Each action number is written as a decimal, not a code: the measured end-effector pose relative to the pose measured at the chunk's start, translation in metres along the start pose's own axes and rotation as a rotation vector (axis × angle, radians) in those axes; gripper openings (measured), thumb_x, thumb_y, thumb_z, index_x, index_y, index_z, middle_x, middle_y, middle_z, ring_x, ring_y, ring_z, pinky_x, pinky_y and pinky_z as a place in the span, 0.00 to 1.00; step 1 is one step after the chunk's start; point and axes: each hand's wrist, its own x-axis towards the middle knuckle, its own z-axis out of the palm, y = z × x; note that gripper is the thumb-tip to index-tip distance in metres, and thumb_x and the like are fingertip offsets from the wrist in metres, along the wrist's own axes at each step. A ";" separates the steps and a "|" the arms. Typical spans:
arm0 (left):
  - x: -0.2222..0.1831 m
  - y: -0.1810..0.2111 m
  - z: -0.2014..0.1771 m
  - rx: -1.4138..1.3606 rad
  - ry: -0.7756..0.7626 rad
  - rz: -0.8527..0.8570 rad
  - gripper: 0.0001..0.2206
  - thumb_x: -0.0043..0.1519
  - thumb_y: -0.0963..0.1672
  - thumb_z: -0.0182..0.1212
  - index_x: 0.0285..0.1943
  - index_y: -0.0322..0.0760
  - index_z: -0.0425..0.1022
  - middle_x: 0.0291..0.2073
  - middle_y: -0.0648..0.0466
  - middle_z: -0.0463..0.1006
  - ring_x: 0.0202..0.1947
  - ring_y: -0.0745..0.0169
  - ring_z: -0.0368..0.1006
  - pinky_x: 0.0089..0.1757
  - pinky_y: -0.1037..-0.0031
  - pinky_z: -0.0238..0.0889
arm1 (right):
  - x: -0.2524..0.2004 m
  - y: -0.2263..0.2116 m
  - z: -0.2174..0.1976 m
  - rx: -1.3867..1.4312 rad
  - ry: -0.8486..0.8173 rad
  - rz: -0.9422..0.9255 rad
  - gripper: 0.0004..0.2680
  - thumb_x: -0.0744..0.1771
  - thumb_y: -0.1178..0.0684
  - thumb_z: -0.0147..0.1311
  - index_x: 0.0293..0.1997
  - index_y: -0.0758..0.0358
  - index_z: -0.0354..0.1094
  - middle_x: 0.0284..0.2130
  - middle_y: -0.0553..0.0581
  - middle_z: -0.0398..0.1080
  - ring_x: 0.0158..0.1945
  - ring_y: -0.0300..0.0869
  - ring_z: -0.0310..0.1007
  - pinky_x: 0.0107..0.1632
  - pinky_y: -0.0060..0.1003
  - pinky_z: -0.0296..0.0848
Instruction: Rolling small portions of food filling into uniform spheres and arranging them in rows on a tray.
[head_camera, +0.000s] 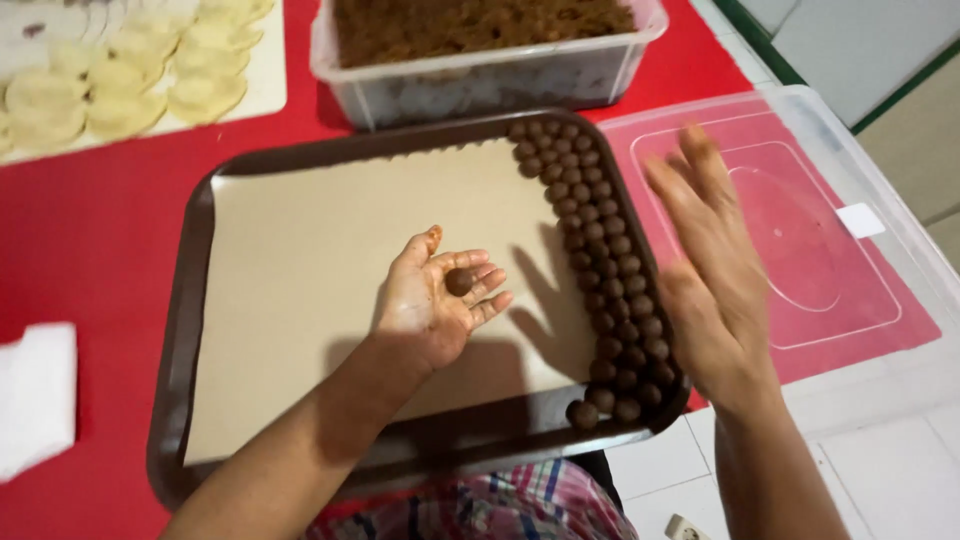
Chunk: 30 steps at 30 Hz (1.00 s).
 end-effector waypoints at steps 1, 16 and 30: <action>0.015 0.000 0.002 0.042 -0.022 0.029 0.26 0.63 0.56 0.50 0.43 0.25 0.71 0.38 0.40 0.72 0.48 0.41 0.73 0.52 0.49 0.67 | -0.016 0.008 -0.003 0.018 0.100 0.029 0.20 0.76 0.42 0.33 0.76 0.62 0.51 0.79 0.60 0.44 0.85 0.53 0.39 0.84 0.62 0.53; 0.106 0.008 0.077 0.105 -0.104 0.203 0.40 0.50 0.58 0.53 0.68 0.30 0.66 0.77 0.37 0.52 0.80 0.48 0.38 0.70 0.57 0.30 | -0.078 0.025 -0.025 -0.003 0.455 0.363 0.24 0.69 0.45 0.40 0.64 0.84 0.59 0.68 0.82 0.57 0.76 0.64 0.54 0.66 0.54 0.73; 0.114 0.002 0.081 0.130 -0.026 0.161 0.37 0.54 0.55 0.51 0.73 0.34 0.62 0.77 0.32 0.52 0.78 0.37 0.45 0.69 0.50 0.40 | -0.083 0.028 -0.029 -0.024 0.497 0.382 0.23 0.69 0.49 0.39 0.62 0.90 0.58 0.57 0.80 0.65 0.76 0.65 0.57 0.83 0.60 0.58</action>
